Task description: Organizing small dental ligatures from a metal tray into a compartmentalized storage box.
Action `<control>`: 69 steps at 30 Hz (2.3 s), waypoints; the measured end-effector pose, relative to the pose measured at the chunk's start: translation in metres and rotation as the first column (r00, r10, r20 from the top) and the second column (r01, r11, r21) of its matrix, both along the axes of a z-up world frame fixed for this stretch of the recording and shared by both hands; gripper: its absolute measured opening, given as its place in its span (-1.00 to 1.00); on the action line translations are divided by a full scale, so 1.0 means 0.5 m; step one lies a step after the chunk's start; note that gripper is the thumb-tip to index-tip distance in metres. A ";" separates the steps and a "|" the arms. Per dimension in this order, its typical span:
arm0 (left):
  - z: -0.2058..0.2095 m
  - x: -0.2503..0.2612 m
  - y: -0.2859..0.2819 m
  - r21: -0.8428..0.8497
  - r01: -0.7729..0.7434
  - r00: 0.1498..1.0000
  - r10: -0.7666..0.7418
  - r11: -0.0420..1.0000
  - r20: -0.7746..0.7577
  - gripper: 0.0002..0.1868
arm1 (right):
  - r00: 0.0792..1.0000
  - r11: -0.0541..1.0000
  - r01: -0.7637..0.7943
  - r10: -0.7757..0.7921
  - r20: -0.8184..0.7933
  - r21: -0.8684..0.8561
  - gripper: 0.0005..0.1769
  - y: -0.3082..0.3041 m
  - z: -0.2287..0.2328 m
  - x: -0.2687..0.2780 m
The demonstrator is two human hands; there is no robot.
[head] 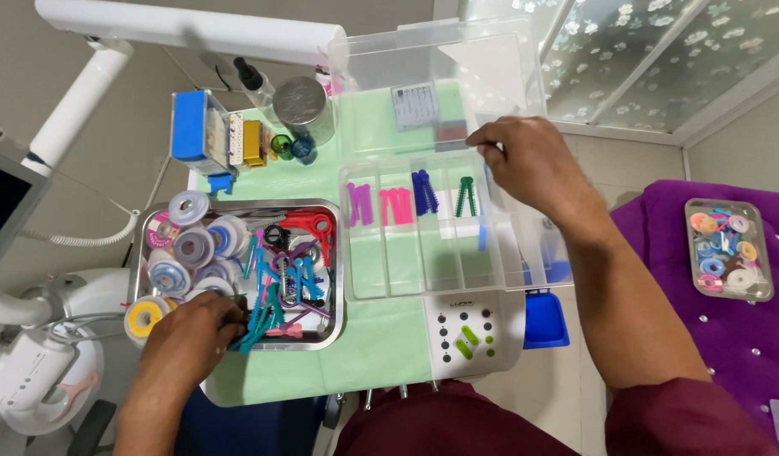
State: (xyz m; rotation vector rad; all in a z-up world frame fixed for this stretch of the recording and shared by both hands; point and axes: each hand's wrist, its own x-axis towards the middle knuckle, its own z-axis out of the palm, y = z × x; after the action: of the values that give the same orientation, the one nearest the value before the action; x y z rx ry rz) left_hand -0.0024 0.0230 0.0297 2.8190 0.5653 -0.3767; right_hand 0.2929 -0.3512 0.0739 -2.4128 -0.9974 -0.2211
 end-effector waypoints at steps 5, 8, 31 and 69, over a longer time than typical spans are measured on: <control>0.020 0.005 -0.015 -0.001 0.065 0.996 -0.064 0.998 0.053 -0.77 | 0.998 0.997 0.037 -0.033 -0.050 0.065 -0.81 -0.018 0.033 -0.028; 0.019 0.000 -0.010 0.058 0.116 0.989 -0.121 0.992 0.085 -0.79 | 0.999 0.998 0.017 -0.015 -0.038 0.066 -0.82 -0.022 0.028 -0.042; 0.005 -0.002 0.034 0.235 0.492 0.795 -0.543 0.838 0.271 -0.78 | 0.998 1.000 -0.020 0.020 -0.060 0.010 -0.81 0.051 0.016 -0.098; -0.036 0.009 0.065 0.266 0.510 0.709 -0.575 0.818 0.409 -0.87 | 0.735 0.739 -0.669 0.673 0.083 -0.079 -0.68 0.288 -0.072 -0.408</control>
State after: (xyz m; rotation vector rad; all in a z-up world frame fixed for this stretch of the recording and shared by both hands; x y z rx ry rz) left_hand 0.0023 0.0555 0.0119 2.9915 -0.3836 0.2821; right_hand 0.0888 -0.2070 0.0379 -1.9177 -1.8667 -0.0605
